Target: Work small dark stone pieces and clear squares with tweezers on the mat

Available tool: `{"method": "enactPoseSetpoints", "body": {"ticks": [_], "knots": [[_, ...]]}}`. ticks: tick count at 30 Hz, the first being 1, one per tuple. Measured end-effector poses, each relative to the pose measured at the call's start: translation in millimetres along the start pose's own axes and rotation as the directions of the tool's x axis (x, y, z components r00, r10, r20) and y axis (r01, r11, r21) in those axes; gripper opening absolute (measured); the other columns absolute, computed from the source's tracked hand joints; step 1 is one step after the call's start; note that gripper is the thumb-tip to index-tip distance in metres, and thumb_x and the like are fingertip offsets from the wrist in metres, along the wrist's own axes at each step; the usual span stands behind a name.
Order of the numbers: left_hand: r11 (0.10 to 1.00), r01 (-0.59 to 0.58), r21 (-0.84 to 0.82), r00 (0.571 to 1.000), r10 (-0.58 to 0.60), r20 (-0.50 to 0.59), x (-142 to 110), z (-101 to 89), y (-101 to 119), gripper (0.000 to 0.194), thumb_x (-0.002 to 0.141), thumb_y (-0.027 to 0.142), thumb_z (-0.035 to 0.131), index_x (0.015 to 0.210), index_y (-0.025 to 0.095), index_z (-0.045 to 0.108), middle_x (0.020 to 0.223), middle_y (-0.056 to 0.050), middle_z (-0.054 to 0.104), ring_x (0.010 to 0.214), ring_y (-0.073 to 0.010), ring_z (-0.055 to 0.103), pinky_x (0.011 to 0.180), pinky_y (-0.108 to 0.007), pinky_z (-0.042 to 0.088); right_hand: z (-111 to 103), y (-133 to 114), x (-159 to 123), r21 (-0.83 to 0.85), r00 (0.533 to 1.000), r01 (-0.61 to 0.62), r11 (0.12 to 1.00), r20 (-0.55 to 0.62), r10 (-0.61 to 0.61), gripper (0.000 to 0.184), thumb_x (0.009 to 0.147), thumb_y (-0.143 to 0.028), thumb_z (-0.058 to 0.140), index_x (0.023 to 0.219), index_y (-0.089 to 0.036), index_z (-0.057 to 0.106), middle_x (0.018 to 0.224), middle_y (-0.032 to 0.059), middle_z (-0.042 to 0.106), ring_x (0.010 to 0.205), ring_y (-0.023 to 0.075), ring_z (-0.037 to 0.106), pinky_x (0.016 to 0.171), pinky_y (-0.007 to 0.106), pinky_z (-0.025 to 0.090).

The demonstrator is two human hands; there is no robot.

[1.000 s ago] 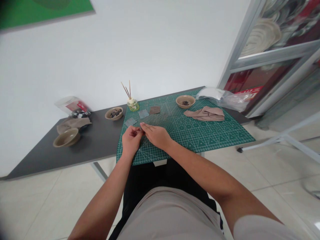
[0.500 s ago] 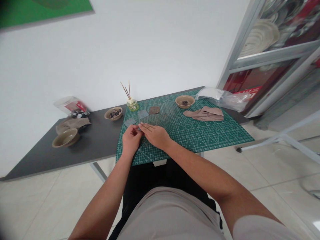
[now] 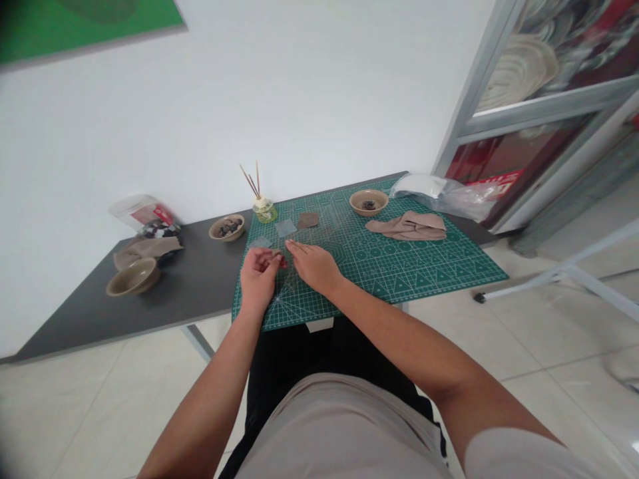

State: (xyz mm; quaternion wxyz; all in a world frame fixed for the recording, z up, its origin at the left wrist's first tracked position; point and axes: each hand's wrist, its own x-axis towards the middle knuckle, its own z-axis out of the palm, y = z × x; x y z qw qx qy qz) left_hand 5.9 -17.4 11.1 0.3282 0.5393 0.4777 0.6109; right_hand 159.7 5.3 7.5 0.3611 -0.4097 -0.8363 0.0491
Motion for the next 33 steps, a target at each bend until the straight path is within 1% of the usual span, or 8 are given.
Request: {"method": "enactPoseSetpoints", "body": {"ticks": [3, 7, 10, 13, 18, 22, 25, 33], "knots": [[1.000, -0.001, -0.024, 1.000, 0.001, -0.003, 1, 0.0, 0, 0.025, 0.080, 0.031, 0.065, 0.102, 0.021, 0.057, 0.075, 0.001, 0.065, 0.068, -0.0140, 0.067, 0.070, -0.030, 0.056, -4, 3, 1, 0.141, 0.989, -0.077, 0.987, -0.116, 0.093, 0.038, 0.094, -0.015, 0.043, 0.127, -0.017, 0.060, 0.120, 0.0096, 0.069, 0.107, 0.0208, 0.066, 0.094, 0.037, 0.052], [0.997, 0.014, -0.069, 1.000, -0.016, -0.017, 3, -1.3, -3, 0.028, 0.074, 0.030, 0.071, 0.098, 0.020, 0.059, 0.071, 0.002, 0.064, 0.065, -0.0139, 0.066, 0.070, -0.032, 0.057, -9, 9, 3, 0.271, 0.950, -0.122, 0.955, -0.245, 0.191, 0.028, 0.095, -0.023, 0.046, 0.114, -0.022, 0.067, 0.109, 0.0063, 0.072, 0.103, 0.0212, 0.066, 0.094, 0.038, 0.050], [0.995, 0.053, -0.082, 0.999, -0.053, -0.001, 4, -2.9, -4, 0.031, 0.073, 0.032, 0.072, 0.100, 0.019, 0.061, 0.070, 0.002, 0.065, 0.065, -0.0146, 0.066, 0.069, -0.033, 0.057, -8, 9, 6, 0.330, 0.943, -0.184, 0.926, -0.208, 0.261, 0.026, 0.095, -0.027, 0.047, 0.110, -0.022, 0.068, 0.106, 0.0064, 0.073, 0.100, 0.0217, 0.066, 0.091, 0.038, 0.051], [1.000, 0.027, -0.006, 0.999, -0.027, -0.023, 5, -4.5, -4, 0.030, 0.072, 0.033, 0.073, 0.097, 0.019, 0.067, 0.077, 0.000, 0.067, 0.068, -0.0142, 0.065, 0.070, -0.031, 0.056, -8, 1, 9, 0.404, 0.952, -0.200, 0.893, -0.136, 0.275, 0.025, 0.095, -0.028, 0.048, 0.110, -0.021, 0.067, 0.102, 0.0054, 0.073, 0.095, 0.0203, 0.068, 0.085, 0.033, 0.052], [0.998, 0.068, 0.019, 0.998, -0.067, -0.008, 6, -5.4, -4, 0.027, 0.070, 0.032, 0.074, 0.093, 0.019, 0.069, 0.082, -0.002, 0.070, 0.070, -0.0146, 0.065, 0.073, -0.031, 0.055, -7, -12, 14, 0.404, 0.986, -0.095, 0.910, -0.089, 0.142, 0.019, 0.089, -0.019, 0.053, 0.101, -0.021, 0.066, 0.098, 0.0040, 0.072, 0.091, 0.0182, 0.066, 0.085, 0.031, 0.050], [0.997, 0.078, 0.008, 0.997, -0.078, 0.000, 7, -5.8, -8, 0.024, 0.070, 0.030, 0.073, 0.090, 0.019, 0.068, 0.079, -0.001, 0.069, 0.067, -0.0136, 0.063, 0.071, -0.029, 0.053, -2, -9, 17, 0.365, 0.996, -0.016, 0.931, -0.073, 0.046, 0.019, 0.090, -0.014, 0.047, 0.100, -0.019, 0.062, 0.099, 0.0065, 0.068, 0.094, 0.0187, 0.063, 0.087, 0.032, 0.049], [0.997, 0.073, 0.020, 0.997, -0.073, 0.008, 8, -6.5, -11, 0.026, 0.071, 0.031, 0.074, 0.093, 0.019, 0.068, 0.078, 0.000, 0.069, 0.067, -0.0132, 0.062, 0.071, -0.029, 0.052, 4, -6, 15, 0.356, 0.997, 0.011, 0.935, -0.078, 0.018, 0.017, 0.091, -0.014, 0.045, 0.102, -0.017, 0.059, 0.099, 0.0084, 0.064, 0.095, 0.0194, 0.061, 0.087, 0.034, 0.049], [0.993, 0.105, 0.046, 0.993, -0.107, 0.052, 8, -6.8, -8, 0.025, 0.070, 0.029, 0.072, 0.091, 0.019, 0.067, 0.073, 0.002, 0.065, 0.064, -0.0128, 0.061, 0.068, -0.028, 0.050, 8, 0, 12, 0.431, 0.994, -0.079, 0.899, -0.040, 0.106, 0.009, 0.092, -0.024, 0.052, 0.097, -0.020, 0.058, 0.095, 0.0047, 0.066, 0.090, 0.0183, 0.062, 0.083, 0.032, 0.048]]}}
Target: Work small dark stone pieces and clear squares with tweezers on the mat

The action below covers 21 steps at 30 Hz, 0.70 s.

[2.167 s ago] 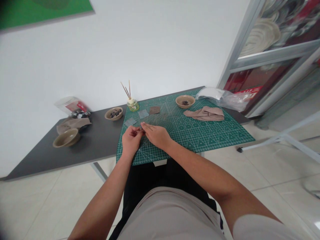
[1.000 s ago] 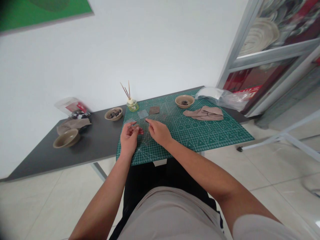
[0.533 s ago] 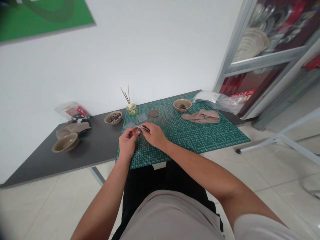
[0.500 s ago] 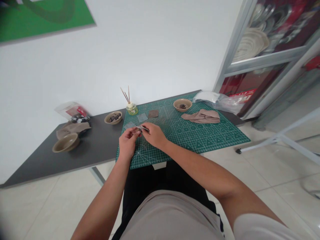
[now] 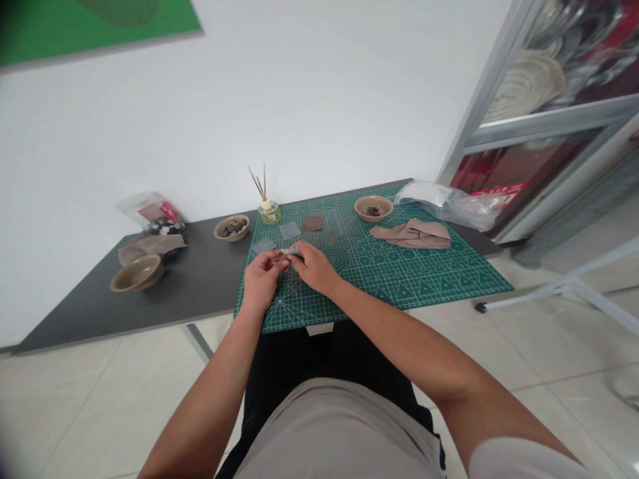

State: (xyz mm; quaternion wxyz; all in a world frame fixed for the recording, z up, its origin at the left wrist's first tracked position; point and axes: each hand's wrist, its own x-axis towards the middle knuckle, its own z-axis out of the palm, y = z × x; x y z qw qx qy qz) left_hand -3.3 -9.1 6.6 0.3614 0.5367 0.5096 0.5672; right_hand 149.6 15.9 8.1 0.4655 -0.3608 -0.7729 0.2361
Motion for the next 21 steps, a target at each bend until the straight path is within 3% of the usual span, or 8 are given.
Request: {"method": "enactPoseSetpoints", "body": {"ticks": [9, 15, 21], "knots": [[1.000, 0.010, -0.012, 1.000, -0.010, 0.018, -0.9, 0.3, 3.9, 0.020, 0.070, 0.027, 0.069, 0.088, 0.019, 0.064, 0.069, 0.003, 0.061, 0.059, -0.0118, 0.058, 0.064, -0.027, 0.048, -1.4, 0.2, 0.5, -0.024, 0.998, -0.051, 0.998, 0.039, 0.052, 0.009, 0.091, -0.029, 0.054, 0.086, -0.021, 0.054, 0.081, 0.0017, 0.063, 0.075, 0.0176, 0.059, 0.071, 0.030, 0.045], [0.999, -0.017, -0.030, 1.000, 0.018, 0.024, -1.8, -1.1, 0.7, 0.021, 0.070, 0.027, 0.071, 0.088, 0.019, 0.063, 0.068, 0.004, 0.059, 0.061, -0.0121, 0.058, 0.065, -0.026, 0.047, -1.9, -1.3, -2.1, -0.019, 1.000, 0.007, 1.000, 0.024, -0.006, 0.008, 0.093, -0.026, 0.049, 0.095, -0.020, 0.054, 0.090, 0.0036, 0.064, 0.083, 0.0183, 0.059, 0.078, 0.031, 0.046], [0.999, -0.034, -0.015, 0.999, 0.034, -0.002, -2.0, -1.3, 0.2, 0.021, 0.070, 0.026, 0.070, 0.090, 0.019, 0.066, 0.069, 0.003, 0.060, 0.062, -0.0122, 0.057, 0.066, -0.027, 0.047, -0.8, -0.5, -2.6, -0.036, 0.998, 0.056, 0.998, 0.034, -0.054, 0.007, 0.093, -0.022, 0.047, 0.089, -0.020, 0.052, 0.088, 0.0040, 0.060, 0.084, 0.0186, 0.057, 0.078, 0.031, 0.045]]}}
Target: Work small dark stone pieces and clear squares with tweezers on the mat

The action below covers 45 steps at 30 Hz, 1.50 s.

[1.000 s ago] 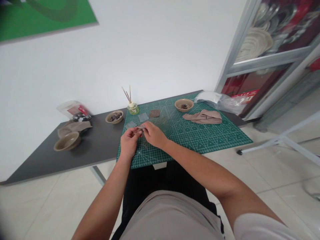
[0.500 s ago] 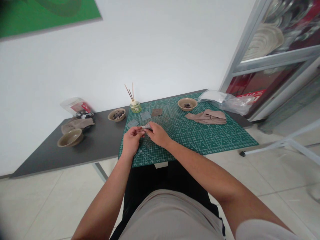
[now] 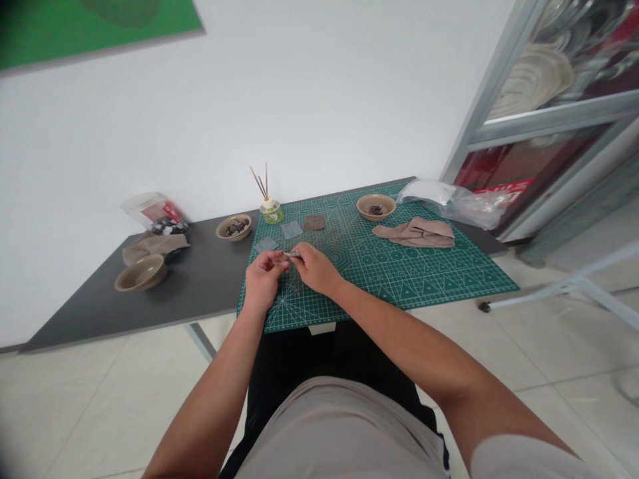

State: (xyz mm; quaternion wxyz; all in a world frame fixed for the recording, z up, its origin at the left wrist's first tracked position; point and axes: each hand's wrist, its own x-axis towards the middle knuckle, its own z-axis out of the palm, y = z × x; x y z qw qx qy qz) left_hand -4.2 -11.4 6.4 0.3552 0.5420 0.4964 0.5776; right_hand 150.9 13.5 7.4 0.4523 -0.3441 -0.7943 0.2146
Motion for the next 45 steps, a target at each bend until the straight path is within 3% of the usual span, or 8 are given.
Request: {"method": "enactPoseSetpoints", "body": {"ticks": [11, 18, 39, 45], "knots": [[0.996, 0.035, -0.078, 0.999, -0.031, 0.044, 1.4, -0.5, -1.2, 0.020, 0.069, 0.024, 0.073, 0.086, 0.018, 0.066, 0.067, 0.004, 0.062, 0.059, -0.0110, 0.056, 0.063, -0.025, 0.045, -2.1, -0.5, -0.1, 0.072, 0.999, 0.050, 0.996, -0.017, -0.049, 0.005, 0.092, -0.026, 0.052, 0.095, -0.021, 0.052, 0.089, 0.0030, 0.059, 0.082, 0.0184, 0.056, 0.077, 0.032, 0.044], [0.994, 0.030, -0.106, 0.999, -0.026, 0.036, 0.6, -0.4, -1.3, 0.019, 0.068, 0.024, 0.074, 0.084, 0.018, 0.065, 0.066, 0.004, 0.061, 0.057, -0.0102, 0.055, 0.060, -0.024, 0.044, -2.8, -2.7, -0.7, 0.032, 0.999, 0.045, 0.998, -0.019, -0.044, 0.006, 0.093, -0.026, 0.051, 0.089, -0.021, 0.051, 0.082, 0.0018, 0.054, 0.078, 0.0182, 0.053, 0.074, 0.032, 0.043], [0.995, 0.041, -0.093, 0.999, -0.039, 0.017, 0.9, -0.9, 0.6, 0.022, 0.065, 0.026, 0.076, 0.083, 0.018, 0.066, 0.066, 0.004, 0.062, 0.057, -0.0105, 0.056, 0.059, -0.025, 0.045, -0.7, -2.8, -0.5, 0.010, 0.992, 0.121, 0.993, -0.042, -0.121, 0.008, 0.096, -0.021, 0.048, 0.099, -0.022, 0.055, 0.095, 0.0059, 0.061, 0.094, 0.0205, 0.058, 0.084, 0.037, 0.047], [0.996, 0.039, -0.085, 0.998, -0.035, 0.046, 1.3, -1.9, -2.1, 0.020, 0.067, 0.024, 0.075, 0.083, 0.019, 0.066, 0.065, 0.005, 0.061, 0.057, -0.0098, 0.055, 0.060, -0.024, 0.044, -1.3, -0.7, -0.6, 0.037, 0.997, 0.066, 0.997, -0.035, -0.064, 0.005, 0.094, -0.025, 0.053, 0.097, -0.022, 0.056, 0.092, 0.0044, 0.061, 0.090, 0.0203, 0.058, 0.083, 0.036, 0.047]]}}
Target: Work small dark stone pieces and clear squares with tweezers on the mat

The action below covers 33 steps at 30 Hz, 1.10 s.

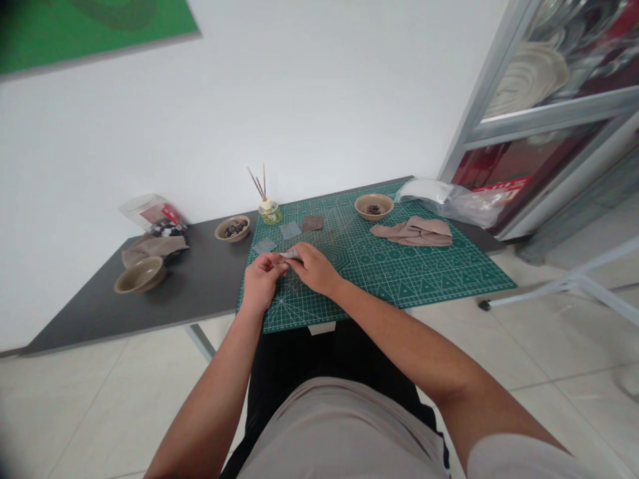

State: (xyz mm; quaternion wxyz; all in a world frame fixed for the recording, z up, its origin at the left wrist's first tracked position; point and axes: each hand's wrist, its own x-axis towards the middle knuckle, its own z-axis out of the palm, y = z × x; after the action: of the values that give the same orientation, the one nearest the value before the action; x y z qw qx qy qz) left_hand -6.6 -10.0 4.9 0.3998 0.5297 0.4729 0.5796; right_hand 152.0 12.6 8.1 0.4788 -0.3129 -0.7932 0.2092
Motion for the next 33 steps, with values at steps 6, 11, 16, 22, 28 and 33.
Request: {"method": "enactPoseSetpoints", "body": {"ticks": [6, 11, 16, 22, 28, 33], "knots": [[1.000, 0.000, -0.010, 1.000, -0.001, -0.015, 0, -0.4, -3, 0.023, 0.066, 0.025, 0.076, 0.086, 0.019, 0.066, 0.067, 0.004, 0.063, 0.058, -0.0103, 0.056, 0.060, -0.024, 0.045, 1, -1, -1, -0.014, 1.000, -0.022, 1.000, -0.021, 0.022, 0.004, 0.093, -0.025, 0.053, 0.095, -0.021, 0.056, 0.091, 0.0047, 0.061, 0.090, 0.0209, 0.058, 0.082, 0.036, 0.047], [1.000, 0.006, -0.009, 1.000, -0.006, -0.006, 1, -0.7, -1, 0.023, 0.065, 0.027, 0.076, 0.084, 0.019, 0.065, 0.067, 0.003, 0.063, 0.057, -0.0110, 0.056, 0.059, -0.025, 0.045, 0, -3, -1, -0.003, 1.000, 0.005, 1.000, 0.011, -0.005, 0.008, 0.095, -0.024, 0.051, 0.101, -0.022, 0.056, 0.099, 0.0062, 0.062, 0.096, 0.0213, 0.058, 0.086, 0.039, 0.046], [1.000, 0.012, -0.023, 1.000, -0.012, -0.001, 0, -0.1, 1, 0.020, 0.066, 0.025, 0.075, 0.082, 0.019, 0.065, 0.065, 0.004, 0.062, 0.058, -0.0105, 0.055, 0.060, -0.024, 0.044, 0, -2, -1, -0.008, 1.000, -0.012, 1.000, 0.009, 0.012, 0.007, 0.094, -0.026, 0.053, 0.098, -0.022, 0.056, 0.095, 0.0056, 0.062, 0.092, 0.0210, 0.058, 0.083, 0.038, 0.047], [1.000, -0.007, 0.006, 0.999, 0.007, -0.032, -1, -0.4, -2, 0.022, 0.066, 0.024, 0.076, 0.085, 0.018, 0.065, 0.066, 0.004, 0.062, 0.058, -0.0103, 0.055, 0.061, -0.024, 0.044, 1, -2, -2, -0.051, 1.000, 0.001, 0.999, -0.019, -0.002, 0.005, 0.094, -0.025, 0.053, 0.096, -0.021, 0.056, 0.092, 0.0054, 0.061, 0.092, 0.0212, 0.057, 0.083, 0.037, 0.047], [1.000, 0.000, -0.015, 1.000, 0.000, 0.002, 0, -0.3, 0, 0.022, 0.066, 0.026, 0.076, 0.084, 0.018, 0.066, 0.067, 0.004, 0.063, 0.058, -0.0110, 0.056, 0.060, -0.025, 0.045, 0, -2, -1, -0.024, 1.000, 0.027, 0.999, 0.001, -0.027, 0.009, 0.095, -0.024, 0.051, 0.103, -0.022, 0.057, 0.099, 0.0062, 0.063, 0.096, 0.0212, 0.058, 0.085, 0.038, 0.047], [1.000, 0.005, -0.007, 1.000, -0.005, -0.026, -3, 2.3, 7, 0.019, 0.066, 0.024, 0.074, 0.082, 0.019, 0.065, 0.063, 0.004, 0.061, 0.056, -0.0107, 0.055, 0.059, -0.025, 0.044, 0, -3, -2, -0.026, 1.000, 0.018, 0.999, -0.023, -0.019, 0.006, 0.094, -0.025, 0.053, 0.098, -0.022, 0.057, 0.094, 0.0059, 0.063, 0.093, 0.0214, 0.059, 0.083, 0.037, 0.047]]}}
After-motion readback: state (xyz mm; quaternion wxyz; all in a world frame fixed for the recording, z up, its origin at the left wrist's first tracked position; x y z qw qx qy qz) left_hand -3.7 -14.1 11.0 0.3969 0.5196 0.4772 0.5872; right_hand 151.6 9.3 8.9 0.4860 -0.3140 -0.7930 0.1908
